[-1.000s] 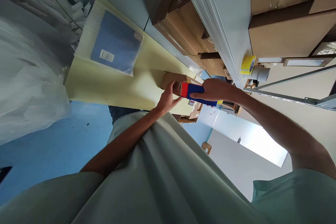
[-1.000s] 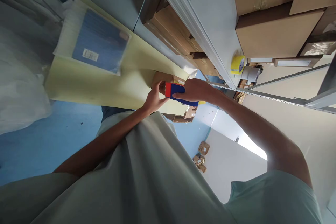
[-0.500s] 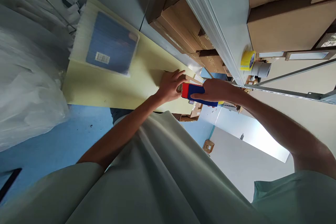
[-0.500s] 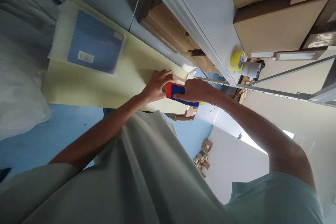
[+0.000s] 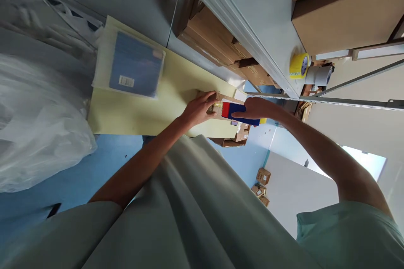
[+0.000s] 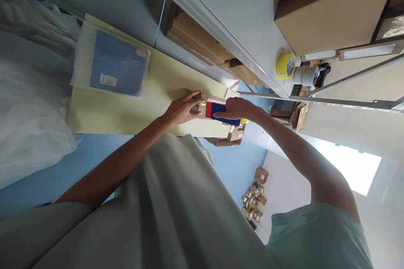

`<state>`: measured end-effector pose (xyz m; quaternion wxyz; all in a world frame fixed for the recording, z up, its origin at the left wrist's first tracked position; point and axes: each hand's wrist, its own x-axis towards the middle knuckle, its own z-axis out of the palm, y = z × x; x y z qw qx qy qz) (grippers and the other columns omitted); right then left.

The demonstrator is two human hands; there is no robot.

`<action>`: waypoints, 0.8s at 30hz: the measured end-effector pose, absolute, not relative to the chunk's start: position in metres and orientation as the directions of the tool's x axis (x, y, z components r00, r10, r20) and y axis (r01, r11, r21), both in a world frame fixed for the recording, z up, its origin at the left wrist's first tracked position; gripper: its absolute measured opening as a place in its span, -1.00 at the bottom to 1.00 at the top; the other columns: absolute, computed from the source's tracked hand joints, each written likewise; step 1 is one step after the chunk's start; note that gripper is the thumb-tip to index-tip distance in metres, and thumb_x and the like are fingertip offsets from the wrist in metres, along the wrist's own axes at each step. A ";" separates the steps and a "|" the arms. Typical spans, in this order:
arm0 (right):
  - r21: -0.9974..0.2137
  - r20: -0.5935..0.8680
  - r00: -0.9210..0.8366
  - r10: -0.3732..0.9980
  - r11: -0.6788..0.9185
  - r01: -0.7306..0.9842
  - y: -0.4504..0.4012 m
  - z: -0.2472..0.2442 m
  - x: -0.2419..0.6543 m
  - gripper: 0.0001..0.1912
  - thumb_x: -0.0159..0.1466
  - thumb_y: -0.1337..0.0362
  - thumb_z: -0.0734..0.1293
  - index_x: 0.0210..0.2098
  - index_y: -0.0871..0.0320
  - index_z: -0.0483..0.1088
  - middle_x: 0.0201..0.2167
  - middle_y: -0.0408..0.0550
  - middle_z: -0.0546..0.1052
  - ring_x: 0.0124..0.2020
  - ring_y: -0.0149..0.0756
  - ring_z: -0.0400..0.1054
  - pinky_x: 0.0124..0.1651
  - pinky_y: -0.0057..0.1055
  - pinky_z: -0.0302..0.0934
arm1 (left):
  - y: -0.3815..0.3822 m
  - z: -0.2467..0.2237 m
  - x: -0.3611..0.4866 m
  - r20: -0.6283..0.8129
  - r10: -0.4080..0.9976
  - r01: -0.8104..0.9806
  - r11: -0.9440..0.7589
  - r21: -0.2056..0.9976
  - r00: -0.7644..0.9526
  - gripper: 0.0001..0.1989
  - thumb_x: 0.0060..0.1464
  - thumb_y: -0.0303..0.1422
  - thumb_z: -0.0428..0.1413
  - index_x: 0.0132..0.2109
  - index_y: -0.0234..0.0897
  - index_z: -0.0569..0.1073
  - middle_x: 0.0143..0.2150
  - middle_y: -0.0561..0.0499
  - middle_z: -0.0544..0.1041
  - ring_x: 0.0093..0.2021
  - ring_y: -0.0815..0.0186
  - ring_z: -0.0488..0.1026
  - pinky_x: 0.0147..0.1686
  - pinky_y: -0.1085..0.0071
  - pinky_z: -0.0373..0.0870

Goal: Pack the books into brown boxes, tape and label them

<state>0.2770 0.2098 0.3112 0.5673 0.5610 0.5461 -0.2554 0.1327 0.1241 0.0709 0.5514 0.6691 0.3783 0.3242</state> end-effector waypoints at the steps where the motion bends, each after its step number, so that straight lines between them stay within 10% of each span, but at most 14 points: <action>1: 0.349 -0.908 0.268 0.323 0.226 0.909 0.209 0.307 0.285 -0.26 0.37 -0.43 0.37 -0.25 0.19 0.62 -0.45 0.10 0.61 -0.37 -0.11 0.53 -0.26 -0.26 0.27 | 0.124 0.070 0.133 0.004 0.860 0.155 -0.097 0.983 0.510 -0.49 0.20 -0.37 0.35 0.29 -0.02 0.63 0.59 -0.02 0.36 0.49 -0.04 0.44 0.50 0.11 0.41; 13: 0.130 -0.937 0.096 0.336 0.080 0.988 0.192 0.253 0.353 -0.23 0.31 -0.49 0.38 -0.28 0.17 0.56 -0.38 0.08 0.62 -0.39 -0.20 0.48 -0.31 -0.31 0.20 | 0.105 0.076 0.142 -0.059 0.904 0.242 -0.051 0.969 0.424 -0.44 0.29 -0.36 0.29 0.41 -0.12 0.54 0.58 -0.18 0.39 0.53 -0.05 0.40 0.54 -0.01 0.34; 24: -0.207 -0.878 -0.228 0.422 0.096 0.974 0.177 0.221 0.394 -0.23 0.29 -0.47 0.40 -0.16 0.18 0.62 -0.30 0.17 0.69 -0.29 -0.04 0.57 -0.27 -0.28 0.31 | 0.076 0.099 0.203 -0.331 0.912 0.329 0.398 0.856 -0.242 -0.72 0.31 -0.09 0.29 -0.06 -0.18 0.75 -0.16 -0.06 0.79 -0.08 0.08 0.74 0.01 0.28 0.59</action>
